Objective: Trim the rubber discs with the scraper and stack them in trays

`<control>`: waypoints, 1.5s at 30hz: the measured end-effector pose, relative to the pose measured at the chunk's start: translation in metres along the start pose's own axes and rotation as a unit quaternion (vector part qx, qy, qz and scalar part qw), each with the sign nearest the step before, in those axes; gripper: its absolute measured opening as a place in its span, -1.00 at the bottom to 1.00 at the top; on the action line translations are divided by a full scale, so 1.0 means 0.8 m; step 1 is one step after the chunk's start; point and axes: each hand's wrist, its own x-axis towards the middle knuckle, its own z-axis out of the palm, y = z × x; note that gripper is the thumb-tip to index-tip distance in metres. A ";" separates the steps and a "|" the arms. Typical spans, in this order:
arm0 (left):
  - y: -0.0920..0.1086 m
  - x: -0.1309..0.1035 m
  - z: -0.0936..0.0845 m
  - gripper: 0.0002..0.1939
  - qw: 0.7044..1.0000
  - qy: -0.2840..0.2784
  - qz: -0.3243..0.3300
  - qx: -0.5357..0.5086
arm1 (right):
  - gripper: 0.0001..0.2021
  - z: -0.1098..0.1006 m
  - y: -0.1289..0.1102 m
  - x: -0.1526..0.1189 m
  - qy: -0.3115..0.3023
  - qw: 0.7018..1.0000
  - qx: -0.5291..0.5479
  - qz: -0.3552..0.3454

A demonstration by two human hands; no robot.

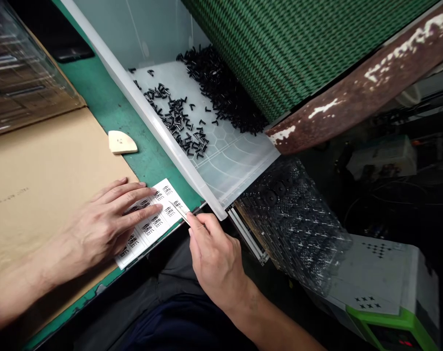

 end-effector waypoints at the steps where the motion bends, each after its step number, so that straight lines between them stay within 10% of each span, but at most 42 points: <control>1: 0.000 0.000 0.000 -0.49 1.000 0.001 0.000 -0.002 | -0.65 0.000 0.000 0.000 0.002 1.000 -0.002 -0.001; 36: 0.005 0.009 -0.001 -0.51 0.999 0.013 -0.035 -0.012 | -0.64 -0.035 0.022 -0.059 0.004 0.999 0.032 0.016; 45: -0.009 0.053 -0.007 -0.53 0.996 0.014 -0.057 -0.060 | -0.61 -0.006 0.005 -0.007 0.025 0.997 0.074 0.018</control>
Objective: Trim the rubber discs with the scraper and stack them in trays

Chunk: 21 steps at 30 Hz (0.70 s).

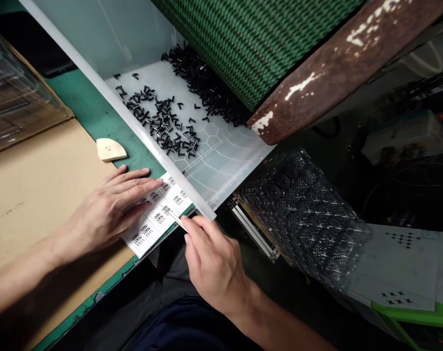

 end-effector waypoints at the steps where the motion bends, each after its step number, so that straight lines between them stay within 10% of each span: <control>1: -0.002 0.002 -0.002 -0.54 1.000 0.000 0.001 -0.010 | -0.61 0.006 -0.003 0.008 -0.001 1.000 0.005 0.000; 21: -0.013 0.003 -0.005 -0.41 0.999 0.008 -0.006 -0.053 | -0.66 0.030 -0.015 0.046 0.004 0.999 -0.028 -0.023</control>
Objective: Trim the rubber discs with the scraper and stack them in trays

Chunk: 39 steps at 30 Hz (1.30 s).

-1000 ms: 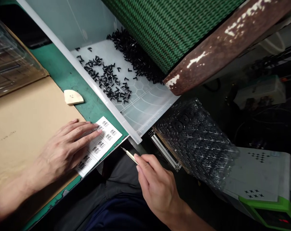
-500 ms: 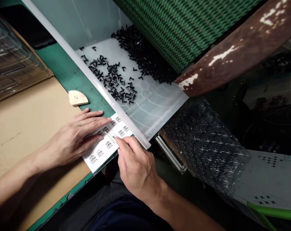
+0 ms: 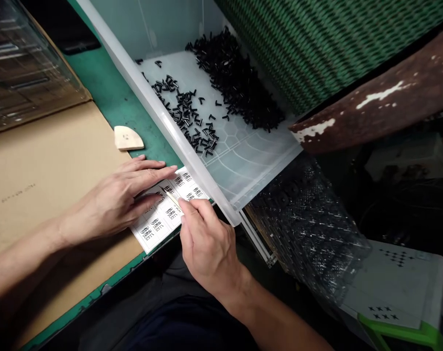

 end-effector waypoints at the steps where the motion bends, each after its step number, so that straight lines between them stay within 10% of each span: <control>1: -0.001 0.000 -0.001 -0.42 1.000 -0.001 0.002 -0.004 | -0.65 0.000 -0.001 0.001 -0.002 1.000 0.000 0.000; 39: -0.005 0.000 -0.004 -0.47 1.000 -0.010 0.011 0.008 | -0.66 0.000 0.001 0.006 -0.013 1.000 0.020 0.003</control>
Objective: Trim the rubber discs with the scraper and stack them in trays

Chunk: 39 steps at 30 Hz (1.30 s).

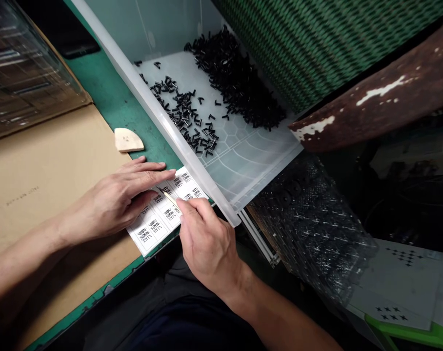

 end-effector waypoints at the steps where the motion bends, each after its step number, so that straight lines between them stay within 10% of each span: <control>1: 0.000 0.002 -0.001 -0.46 1.000 -0.003 0.000 0.008 | -0.66 -0.001 0.002 -0.002 0.003 1.000 0.000 0.002; 19: -0.013 0.013 -0.011 -0.57 1.000 0.001 0.031 -0.001 | -0.62 -0.012 0.033 -0.003 0.067 0.997 0.023 0.021; 39: -0.022 -0.002 -0.018 -0.51 0.999 -0.007 0.028 -0.027 | -0.64 0.002 0.003 -0.004 0.050 0.994 0.096 -0.001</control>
